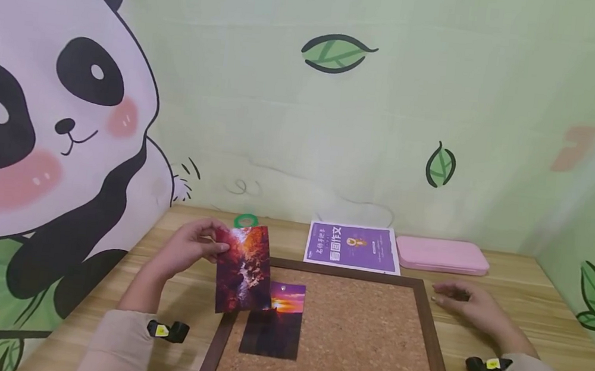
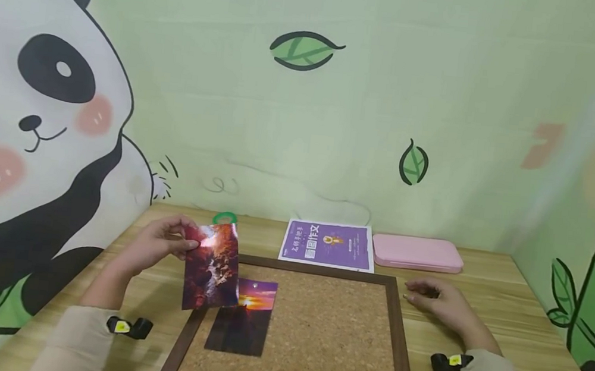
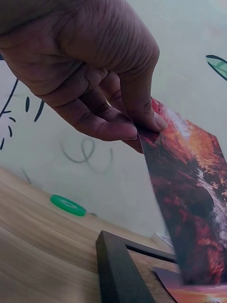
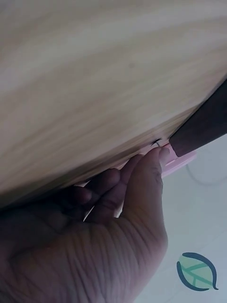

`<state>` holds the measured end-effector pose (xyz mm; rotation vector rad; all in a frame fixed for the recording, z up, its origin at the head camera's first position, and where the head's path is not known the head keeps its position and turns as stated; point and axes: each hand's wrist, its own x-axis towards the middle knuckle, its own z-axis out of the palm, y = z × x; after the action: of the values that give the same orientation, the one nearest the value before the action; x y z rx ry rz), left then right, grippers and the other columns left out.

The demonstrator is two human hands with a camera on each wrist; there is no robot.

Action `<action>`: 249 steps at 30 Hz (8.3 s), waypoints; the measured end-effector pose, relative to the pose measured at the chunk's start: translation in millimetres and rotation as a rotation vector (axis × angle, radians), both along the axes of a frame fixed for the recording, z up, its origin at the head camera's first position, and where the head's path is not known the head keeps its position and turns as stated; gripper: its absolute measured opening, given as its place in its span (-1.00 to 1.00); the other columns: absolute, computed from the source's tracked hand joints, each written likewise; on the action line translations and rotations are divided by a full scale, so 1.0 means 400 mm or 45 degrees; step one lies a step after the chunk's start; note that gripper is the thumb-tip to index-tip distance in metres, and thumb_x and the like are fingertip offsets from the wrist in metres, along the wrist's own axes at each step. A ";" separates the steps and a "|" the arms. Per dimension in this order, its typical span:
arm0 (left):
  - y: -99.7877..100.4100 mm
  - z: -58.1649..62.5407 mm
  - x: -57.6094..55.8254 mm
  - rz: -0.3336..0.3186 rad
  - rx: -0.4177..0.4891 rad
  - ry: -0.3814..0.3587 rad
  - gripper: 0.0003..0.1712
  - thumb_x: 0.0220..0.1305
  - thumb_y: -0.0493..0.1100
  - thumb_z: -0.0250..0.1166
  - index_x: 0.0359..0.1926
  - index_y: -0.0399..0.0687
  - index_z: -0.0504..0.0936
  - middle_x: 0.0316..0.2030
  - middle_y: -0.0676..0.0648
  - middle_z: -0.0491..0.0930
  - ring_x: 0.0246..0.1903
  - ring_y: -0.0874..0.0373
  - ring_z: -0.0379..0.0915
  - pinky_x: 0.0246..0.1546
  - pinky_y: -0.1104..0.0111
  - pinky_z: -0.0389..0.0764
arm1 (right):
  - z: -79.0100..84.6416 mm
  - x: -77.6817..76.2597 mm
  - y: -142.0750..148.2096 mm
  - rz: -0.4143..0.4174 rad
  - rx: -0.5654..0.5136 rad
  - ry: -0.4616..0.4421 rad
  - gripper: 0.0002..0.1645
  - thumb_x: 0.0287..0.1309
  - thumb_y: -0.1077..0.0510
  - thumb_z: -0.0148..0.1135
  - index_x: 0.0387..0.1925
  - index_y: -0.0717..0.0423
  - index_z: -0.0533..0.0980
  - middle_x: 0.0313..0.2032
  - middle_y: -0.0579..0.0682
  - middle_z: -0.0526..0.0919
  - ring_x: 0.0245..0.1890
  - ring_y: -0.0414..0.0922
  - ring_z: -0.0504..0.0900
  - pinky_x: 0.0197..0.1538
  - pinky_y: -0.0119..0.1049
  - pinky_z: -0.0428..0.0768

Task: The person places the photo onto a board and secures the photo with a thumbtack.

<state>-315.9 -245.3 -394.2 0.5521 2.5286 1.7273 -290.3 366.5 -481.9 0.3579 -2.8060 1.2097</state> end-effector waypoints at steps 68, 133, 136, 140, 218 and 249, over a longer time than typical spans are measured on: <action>0.032 -0.013 0.004 -0.014 -0.107 0.012 -0.77 0.29 -0.28 0.37 -0.05 -0.18 0.59 -0.26 -0.23 0.53 -0.38 -0.04 0.64 -0.28 -0.14 0.63 | -0.006 -0.011 -0.017 -0.017 0.050 0.061 -0.74 0.26 -0.04 0.38 -0.12 0.01 0.68 -0.14 -0.05 0.71 -0.04 -0.07 0.58 0.08 -0.02 0.44; 0.462 -0.154 0.028 -0.117 -0.662 0.267 -0.69 0.27 0.01 0.43 -0.02 0.14 0.58 -0.41 0.18 0.53 -0.42 0.24 0.44 -0.30 0.31 0.48 | -0.008 -0.011 -0.007 -0.165 0.033 0.152 -0.66 0.26 -0.11 0.37 -0.17 0.07 0.69 -0.19 -0.02 0.74 -0.17 -0.35 0.58 -0.08 -0.45 0.47; 0.460 -0.160 0.030 -0.126 -0.682 0.255 -0.68 0.27 0.02 0.43 -0.01 0.13 0.59 -0.41 0.19 0.53 -0.41 0.25 0.45 -0.29 0.31 0.49 | -0.013 -0.012 -0.009 -0.150 0.047 0.138 -0.67 0.25 -0.12 0.37 -0.19 0.05 0.69 -0.21 -0.05 0.74 -0.18 -0.31 0.59 -0.08 -0.42 0.48; 0.458 -0.162 0.034 -0.138 -0.684 0.259 -0.66 0.27 0.03 0.43 0.00 0.11 0.58 -0.41 0.20 0.54 -0.42 0.26 0.46 -0.30 0.32 0.48 | -0.018 -0.015 -0.009 -0.149 0.066 0.122 -0.67 0.25 -0.14 0.36 -0.21 0.02 0.69 -0.22 -0.08 0.74 -0.17 -0.29 0.59 -0.08 -0.39 0.48; 0.444 -0.157 0.041 -0.190 -0.895 0.349 -0.44 0.14 0.33 0.41 0.08 0.20 0.67 -0.06 0.08 0.52 -0.07 0.15 0.32 -0.07 0.23 0.45 | 0.052 -0.050 -0.457 0.579 -0.049 -0.079 -0.91 0.31 0.12 0.32 -0.20 -0.01 0.68 -0.23 -0.17 0.70 -0.17 -0.16 0.59 -0.01 -0.24 0.50; 0.441 -0.168 0.038 -0.192 -0.898 0.372 -0.47 0.14 0.33 0.42 0.07 0.26 0.66 -0.09 0.13 0.49 -0.12 0.18 0.30 -0.12 0.28 0.44 | 0.054 -0.048 -0.499 0.272 0.011 -0.126 -0.89 0.18 0.08 0.44 -0.34 0.01 0.66 -0.41 -0.13 0.61 -0.33 -0.13 0.51 -0.16 -0.17 0.45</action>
<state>-300.7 -68.8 -461.6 0.9358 2.9275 0.6531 -309.3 166.8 -460.3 0.6299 -2.9189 1.2885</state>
